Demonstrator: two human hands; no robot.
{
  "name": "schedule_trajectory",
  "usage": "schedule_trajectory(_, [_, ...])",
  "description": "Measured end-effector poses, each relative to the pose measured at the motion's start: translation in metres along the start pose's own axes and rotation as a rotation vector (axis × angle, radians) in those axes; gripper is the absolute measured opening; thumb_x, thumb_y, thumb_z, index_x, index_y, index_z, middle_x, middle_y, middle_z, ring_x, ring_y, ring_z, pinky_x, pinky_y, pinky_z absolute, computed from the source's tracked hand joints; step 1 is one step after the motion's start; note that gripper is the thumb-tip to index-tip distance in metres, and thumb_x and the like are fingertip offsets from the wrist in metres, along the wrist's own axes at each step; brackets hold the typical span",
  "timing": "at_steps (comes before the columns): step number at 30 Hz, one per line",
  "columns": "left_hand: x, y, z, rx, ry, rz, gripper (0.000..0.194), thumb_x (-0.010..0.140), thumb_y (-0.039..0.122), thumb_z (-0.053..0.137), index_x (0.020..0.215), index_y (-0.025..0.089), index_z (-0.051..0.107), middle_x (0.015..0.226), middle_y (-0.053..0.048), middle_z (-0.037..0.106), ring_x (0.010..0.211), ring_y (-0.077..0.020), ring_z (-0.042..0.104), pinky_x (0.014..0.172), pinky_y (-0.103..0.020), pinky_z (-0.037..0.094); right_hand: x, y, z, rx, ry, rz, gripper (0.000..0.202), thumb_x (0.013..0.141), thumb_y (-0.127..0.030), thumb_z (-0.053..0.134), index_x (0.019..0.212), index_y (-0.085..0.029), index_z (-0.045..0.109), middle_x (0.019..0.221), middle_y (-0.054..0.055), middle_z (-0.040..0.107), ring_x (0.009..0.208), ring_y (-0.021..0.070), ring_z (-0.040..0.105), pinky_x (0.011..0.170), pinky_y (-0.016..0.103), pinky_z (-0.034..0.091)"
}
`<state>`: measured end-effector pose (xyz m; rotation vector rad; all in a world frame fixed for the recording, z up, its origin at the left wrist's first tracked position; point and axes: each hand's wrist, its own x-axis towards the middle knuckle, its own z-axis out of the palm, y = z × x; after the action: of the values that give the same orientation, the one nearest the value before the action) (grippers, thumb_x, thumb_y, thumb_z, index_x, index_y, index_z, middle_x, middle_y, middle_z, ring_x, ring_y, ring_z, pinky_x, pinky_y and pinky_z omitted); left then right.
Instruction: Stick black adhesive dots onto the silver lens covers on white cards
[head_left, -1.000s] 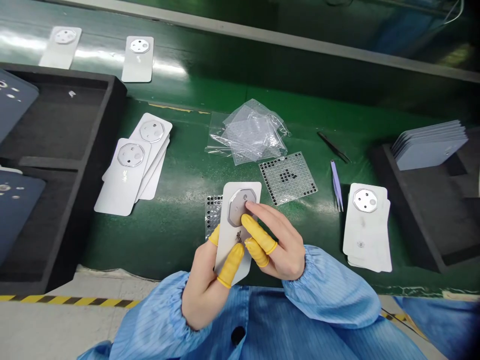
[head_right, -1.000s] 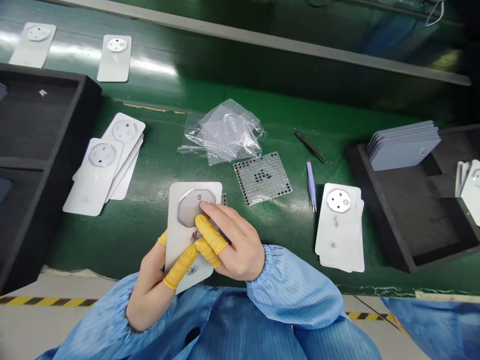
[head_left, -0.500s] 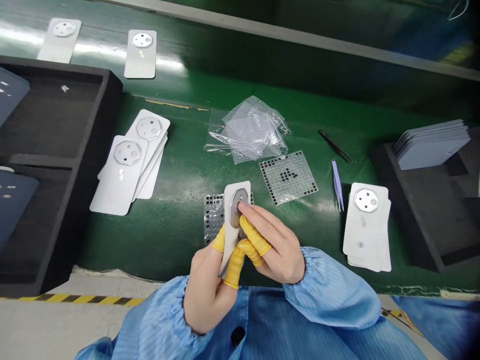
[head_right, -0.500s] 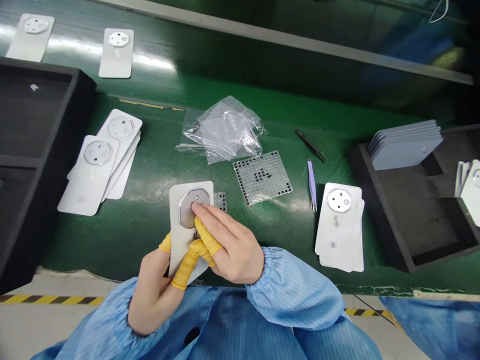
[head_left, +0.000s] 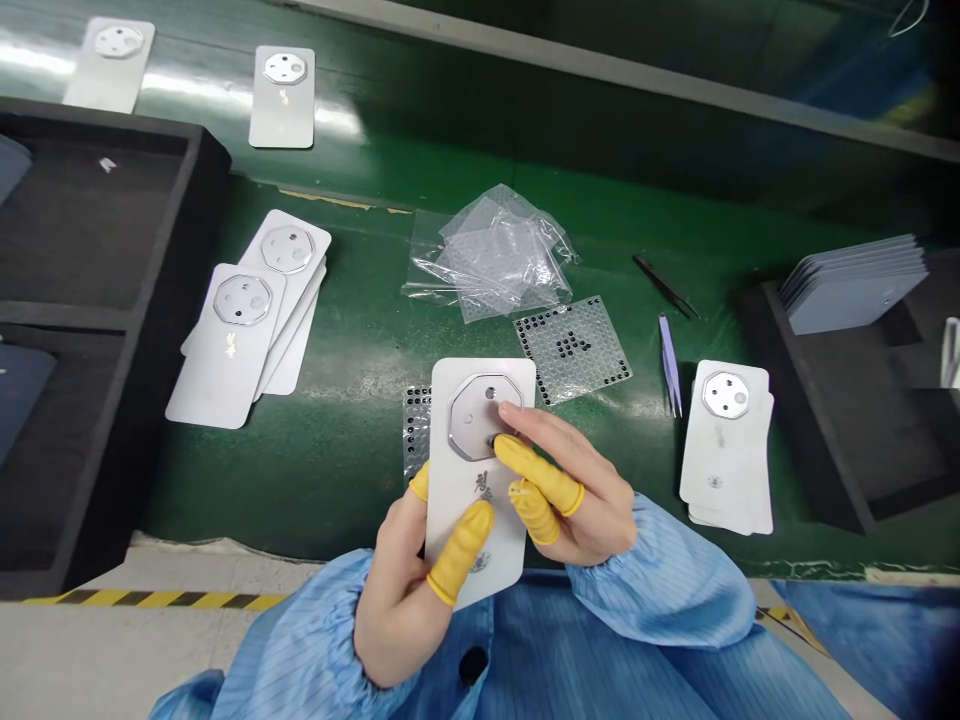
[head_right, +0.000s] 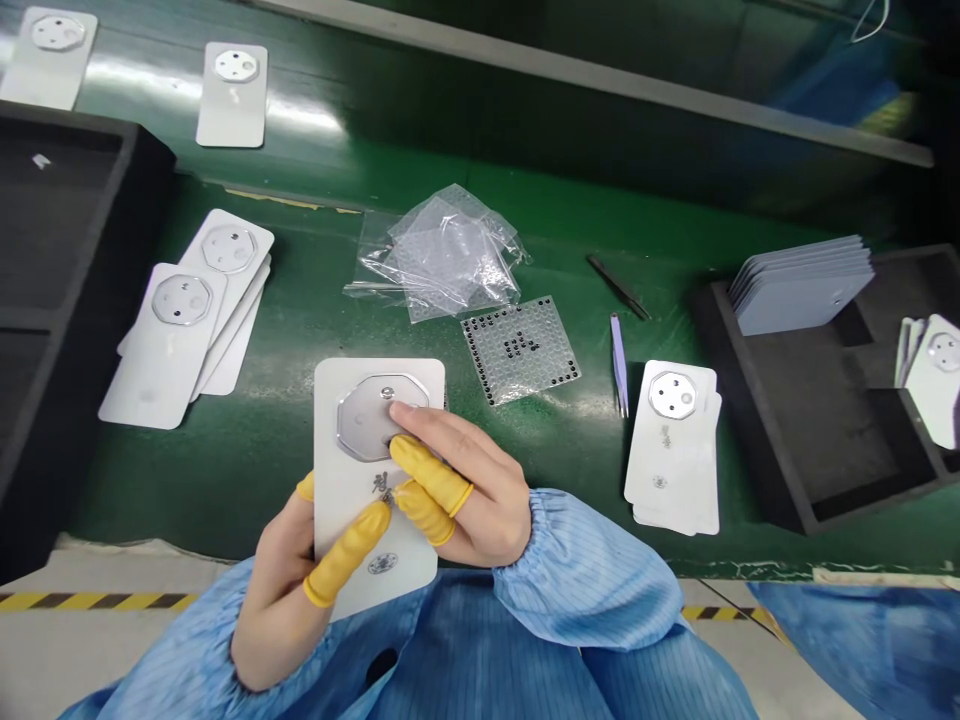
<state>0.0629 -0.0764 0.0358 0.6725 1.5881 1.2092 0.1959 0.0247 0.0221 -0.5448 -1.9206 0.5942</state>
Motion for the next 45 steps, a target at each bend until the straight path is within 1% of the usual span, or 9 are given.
schedule_trajectory(5, [0.007,-0.001,-0.007,0.285,-0.082,0.340,0.041,0.079,0.015,0.063,0.120,0.020,0.061,0.098,-0.007,0.073,0.085,-0.0228,0.070,0.072,-0.027,0.057,-0.002,-0.008,-0.004,-0.271,-0.209,-0.034,0.035,0.086,-0.012,0.056,0.119,0.000,0.056,0.125,0.025,0.059,0.126,0.0297,0.051,0.094,0.045,0.057])
schedule_trajectory(10, [0.016,0.008,0.001,0.583,-0.089,0.643,0.054,0.078,0.005,0.049,0.130,0.018,0.051,0.109,-0.011,0.071,0.083,-0.0226,0.072,0.067,-0.026,0.057,-0.004,-0.008,-0.006,-0.267,-0.249,-0.035,0.038,0.085,-0.012,0.057,0.118,0.006,0.054,0.124,0.029,0.057,0.129,0.0327,0.047,0.098,0.046,0.055])
schedule_trajectory(14, [0.020,0.010,0.003,0.611,-0.160,0.694,0.061,0.075,0.003,0.044,0.134,0.019,0.044,0.114,-0.012,0.069,0.098,-0.0243,0.070,0.074,-0.027,0.057,-0.002,-0.007,-0.012,-0.224,-0.284,-0.045,0.035,0.085,-0.012,0.057,0.115,0.007,0.056,0.122,0.029,0.059,0.128,0.0310,0.049,0.099,0.043,0.055])
schedule_trajectory(22, [0.022,0.011,0.002,0.627,-0.199,0.676,0.055,0.074,0.004,0.044,0.128,0.019,0.047,0.097,-0.009,0.072,0.077,-0.0208,0.072,0.072,-0.028,0.057,0.006,-0.007,-0.017,-0.209,-0.252,-0.030,0.029,0.087,-0.014,0.055,0.109,0.003,0.059,0.120,0.027,0.061,0.126,0.0288,0.051,0.097,0.041,0.056])
schedule_trajectory(28, [0.025,0.018,0.005,0.665,-0.122,0.721,0.048,0.076,0.005,0.044,0.122,0.017,0.050,0.091,-0.009,0.072,0.079,-0.0220,0.072,0.065,-0.026,0.056,-0.004,-0.006,-0.001,-0.176,-0.220,-0.001,0.042,0.093,-0.020,0.042,0.129,0.001,0.046,0.133,0.027,0.051,0.131,0.0293,0.046,0.095,0.047,0.055])
schedule_trajectory(33, [0.020,0.007,-0.001,0.557,-0.086,0.648,0.033,0.077,0.010,0.052,0.108,0.017,0.060,0.072,-0.005,0.071,0.058,-0.0181,0.067,0.052,-0.023,0.053,-0.009,-0.001,0.008,-0.103,-0.199,0.014,0.046,0.092,-0.016,0.040,0.135,0.000,0.042,0.139,0.026,0.045,0.132,0.0314,0.043,0.097,0.051,0.053])
schedule_trajectory(37, [0.011,0.000,-0.001,0.228,-0.041,0.314,0.036,0.080,0.021,0.064,0.115,0.017,0.061,0.095,-0.009,0.073,0.077,-0.0230,0.071,0.066,-0.029,0.059,-0.007,0.002,0.004,-0.056,-0.079,0.023,0.043,0.093,-0.020,0.040,0.134,-0.008,0.047,0.133,0.018,0.055,0.122,0.0254,0.056,0.092,0.045,0.056])
schedule_trajectory(41, [0.018,0.013,0.001,-0.213,-0.217,-0.061,0.043,0.079,0.028,0.070,0.119,0.021,0.058,0.099,-0.010,0.074,0.073,-0.0239,0.073,0.058,-0.030,0.061,-0.007,-0.001,0.003,-0.096,0.037,0.111,0.046,0.090,-0.018,0.049,0.136,-0.015,0.047,0.140,0.012,0.050,0.124,0.0259,0.053,0.096,0.044,0.055])
schedule_trajectory(45, [0.035,0.024,0.003,-0.375,-0.290,-0.079,0.030,0.074,0.025,0.074,0.102,0.019,0.066,0.089,-0.007,0.075,0.066,-0.0206,0.072,0.057,-0.027,0.061,-0.008,-0.005,0.010,-0.046,0.086,0.308,0.054,0.083,-0.010,0.061,0.134,-0.021,0.048,0.143,0.011,0.046,0.124,0.0269,0.054,0.095,0.043,0.056])
